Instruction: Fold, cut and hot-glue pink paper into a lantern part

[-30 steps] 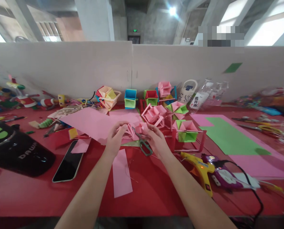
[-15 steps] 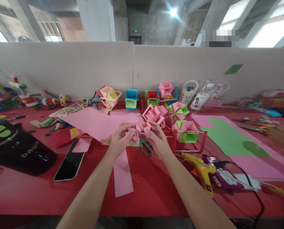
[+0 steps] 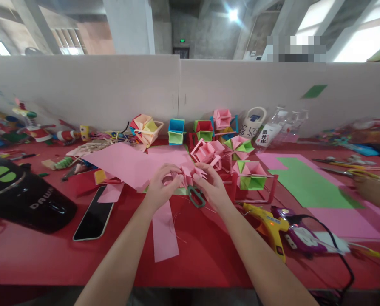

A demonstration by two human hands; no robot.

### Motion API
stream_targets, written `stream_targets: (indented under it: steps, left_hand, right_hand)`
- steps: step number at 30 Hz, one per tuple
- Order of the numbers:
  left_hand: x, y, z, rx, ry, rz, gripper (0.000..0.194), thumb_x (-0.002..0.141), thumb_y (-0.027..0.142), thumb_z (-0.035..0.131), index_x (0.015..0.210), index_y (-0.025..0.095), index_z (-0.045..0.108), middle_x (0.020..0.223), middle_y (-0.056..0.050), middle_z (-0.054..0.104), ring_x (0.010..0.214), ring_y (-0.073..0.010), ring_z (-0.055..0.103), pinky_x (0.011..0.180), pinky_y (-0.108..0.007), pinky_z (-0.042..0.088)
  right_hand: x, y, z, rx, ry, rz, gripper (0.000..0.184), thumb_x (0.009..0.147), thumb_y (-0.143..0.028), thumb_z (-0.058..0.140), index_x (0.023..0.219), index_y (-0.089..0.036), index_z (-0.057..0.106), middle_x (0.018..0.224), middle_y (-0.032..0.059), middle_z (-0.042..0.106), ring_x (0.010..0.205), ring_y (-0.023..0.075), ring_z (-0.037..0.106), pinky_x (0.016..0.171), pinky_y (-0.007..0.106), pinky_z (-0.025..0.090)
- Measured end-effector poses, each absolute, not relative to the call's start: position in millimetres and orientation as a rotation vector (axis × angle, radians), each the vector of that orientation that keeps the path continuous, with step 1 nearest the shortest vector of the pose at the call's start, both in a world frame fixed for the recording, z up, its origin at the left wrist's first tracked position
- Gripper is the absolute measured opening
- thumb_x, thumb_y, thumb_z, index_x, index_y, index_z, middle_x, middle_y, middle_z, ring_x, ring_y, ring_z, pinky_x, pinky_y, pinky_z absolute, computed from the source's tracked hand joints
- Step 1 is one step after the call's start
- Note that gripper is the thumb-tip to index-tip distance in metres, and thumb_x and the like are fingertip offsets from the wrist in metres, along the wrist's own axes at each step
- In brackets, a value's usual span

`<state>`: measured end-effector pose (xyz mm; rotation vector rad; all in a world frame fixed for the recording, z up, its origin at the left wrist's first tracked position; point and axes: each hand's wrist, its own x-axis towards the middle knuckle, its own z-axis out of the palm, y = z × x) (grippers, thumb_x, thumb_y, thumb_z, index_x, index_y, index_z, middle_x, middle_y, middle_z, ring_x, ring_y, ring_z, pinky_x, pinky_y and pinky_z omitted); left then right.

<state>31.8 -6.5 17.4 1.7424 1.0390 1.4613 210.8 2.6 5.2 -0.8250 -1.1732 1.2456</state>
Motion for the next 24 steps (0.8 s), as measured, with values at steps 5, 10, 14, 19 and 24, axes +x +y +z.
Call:
stream_targets:
  steps: [5, 10, 14, 19, 24]
  left_hand:
    - [29.4, -5.2, 16.8, 1.826, 1.052, 1.392, 0.014, 0.088, 0.025, 0.059, 0.092, 0.020, 0.071, 0.101, -0.007, 0.062, 0.093, -0.0161, 0.062, 0.078, -0.026, 0.053]
    - [29.4, -4.1, 17.1, 1.837, 1.072, 1.377, 0.018, 0.091, 0.028, 0.054, 0.088, 0.020, 0.070, 0.105, -0.009, 0.064, 0.101, -0.0194, 0.062, 0.082, -0.029, 0.053]
    - [32.5, -6.7, 19.2, 1.854, 1.047, 1.359, 0.017, 0.090, 0.027, 0.055, 0.089, 0.020, 0.070, 0.109, -0.009, 0.067, 0.104, -0.0207, 0.063, 0.090, -0.034, 0.052]
    - [36.8, -10.0, 19.6, 1.886, 1.023, 1.294, 0.016, 0.087, 0.022, 0.055, 0.092, 0.021, 0.070, 0.111, -0.009, 0.069, 0.109, -0.0222, 0.063, 0.094, -0.037, 0.052]
    - [41.5, -9.7, 15.7, 1.869, 1.049, 1.294, 0.013, 0.085, 0.020, 0.058, 0.094, 0.020, 0.068, 0.111, -0.009, 0.069, 0.107, -0.0220, 0.065, 0.090, -0.036, 0.054]
  right_hand:
    - [213.9, 7.1, 5.3, -0.793, -1.077, 1.256, 0.038, 0.071, -0.037, 0.082, 0.104, -0.030, 0.065, 0.097, -0.0017, 0.061, 0.077, 0.0122, 0.060, 0.073, 0.029, 0.055]
    - [216.0, 10.9, 6.6, -0.793, -1.000, 1.175, 0.037, 0.071, -0.039, 0.083, 0.101, -0.027, 0.065, 0.093, -0.0008, 0.063, 0.086, 0.0150, 0.063, 0.086, 0.035, 0.054]
    - [215.2, 9.3, 7.0, -0.796, -0.997, 1.196, 0.039, 0.072, -0.042, 0.082, 0.103, -0.028, 0.064, 0.091, -0.0015, 0.063, 0.087, 0.0157, 0.064, 0.086, 0.036, 0.054]
    - [210.5, 2.6, 9.7, -0.859, -1.105, 1.187, 0.039, 0.071, -0.041, 0.082, 0.103, -0.028, 0.064, 0.100, 0.0005, 0.064, 0.086, 0.0158, 0.064, 0.080, 0.034, 0.054]
    - [205.6, 0.4, 8.8, -0.902, -1.209, 1.079, 0.035, 0.073, -0.042, 0.080, 0.101, -0.028, 0.065, 0.095, 0.0016, 0.064, 0.086, 0.0172, 0.062, 0.081, 0.034, 0.053]
